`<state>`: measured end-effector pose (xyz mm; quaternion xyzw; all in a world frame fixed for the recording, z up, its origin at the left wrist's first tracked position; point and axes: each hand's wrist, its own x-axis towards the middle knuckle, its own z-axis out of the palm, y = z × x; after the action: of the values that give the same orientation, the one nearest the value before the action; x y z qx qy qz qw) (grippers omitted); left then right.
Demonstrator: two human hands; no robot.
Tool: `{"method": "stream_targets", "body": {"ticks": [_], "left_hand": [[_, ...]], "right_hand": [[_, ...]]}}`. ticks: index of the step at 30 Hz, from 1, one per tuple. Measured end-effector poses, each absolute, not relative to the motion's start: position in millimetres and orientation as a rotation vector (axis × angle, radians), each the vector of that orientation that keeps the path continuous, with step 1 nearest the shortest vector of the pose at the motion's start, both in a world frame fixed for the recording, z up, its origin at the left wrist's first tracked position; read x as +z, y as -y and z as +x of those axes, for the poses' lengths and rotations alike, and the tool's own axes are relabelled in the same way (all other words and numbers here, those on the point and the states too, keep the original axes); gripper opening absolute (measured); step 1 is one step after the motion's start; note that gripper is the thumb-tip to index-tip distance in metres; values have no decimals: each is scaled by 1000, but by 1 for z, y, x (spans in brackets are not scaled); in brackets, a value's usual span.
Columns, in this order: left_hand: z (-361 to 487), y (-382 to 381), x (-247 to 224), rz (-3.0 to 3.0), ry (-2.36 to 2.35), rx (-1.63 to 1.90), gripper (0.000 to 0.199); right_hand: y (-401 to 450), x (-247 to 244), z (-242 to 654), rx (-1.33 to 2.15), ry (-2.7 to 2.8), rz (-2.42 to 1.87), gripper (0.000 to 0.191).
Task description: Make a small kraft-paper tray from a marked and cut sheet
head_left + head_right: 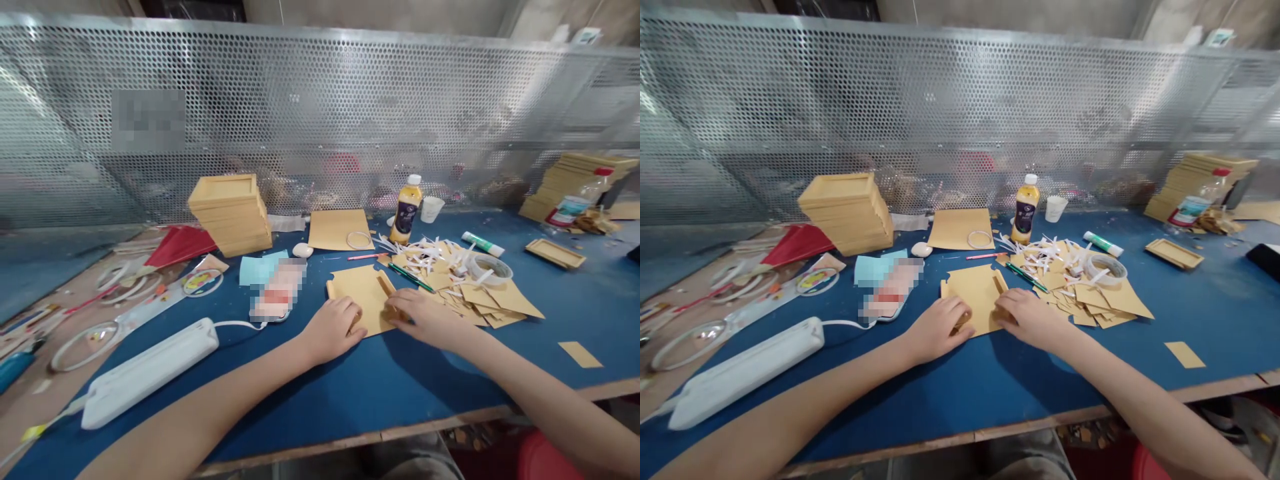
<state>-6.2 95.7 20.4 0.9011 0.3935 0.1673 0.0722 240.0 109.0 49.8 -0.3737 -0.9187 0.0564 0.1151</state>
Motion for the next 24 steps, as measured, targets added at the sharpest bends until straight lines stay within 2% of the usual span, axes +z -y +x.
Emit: {"method": "stream_targets", "body": {"ticks": [9,13,16,20,24], "left_hand": [[-5,-96,18,2809,-1087,489,19],[-6,-95,18,2863,-1021,498,15],[-6,-90,21,2982,-914,460,23],[-3,-80,24,3273,-711,361,24],[-1,-75,24,3281,-700,357,21]], "right_hand": [[-113,46,237,296,2728,-998,7],[-112,44,244,375,2696,-838,11],[-109,42,247,443,2735,-726,13],[-103,40,250,526,2772,-714,17],[-101,39,252,607,2745,-746,23]]}}
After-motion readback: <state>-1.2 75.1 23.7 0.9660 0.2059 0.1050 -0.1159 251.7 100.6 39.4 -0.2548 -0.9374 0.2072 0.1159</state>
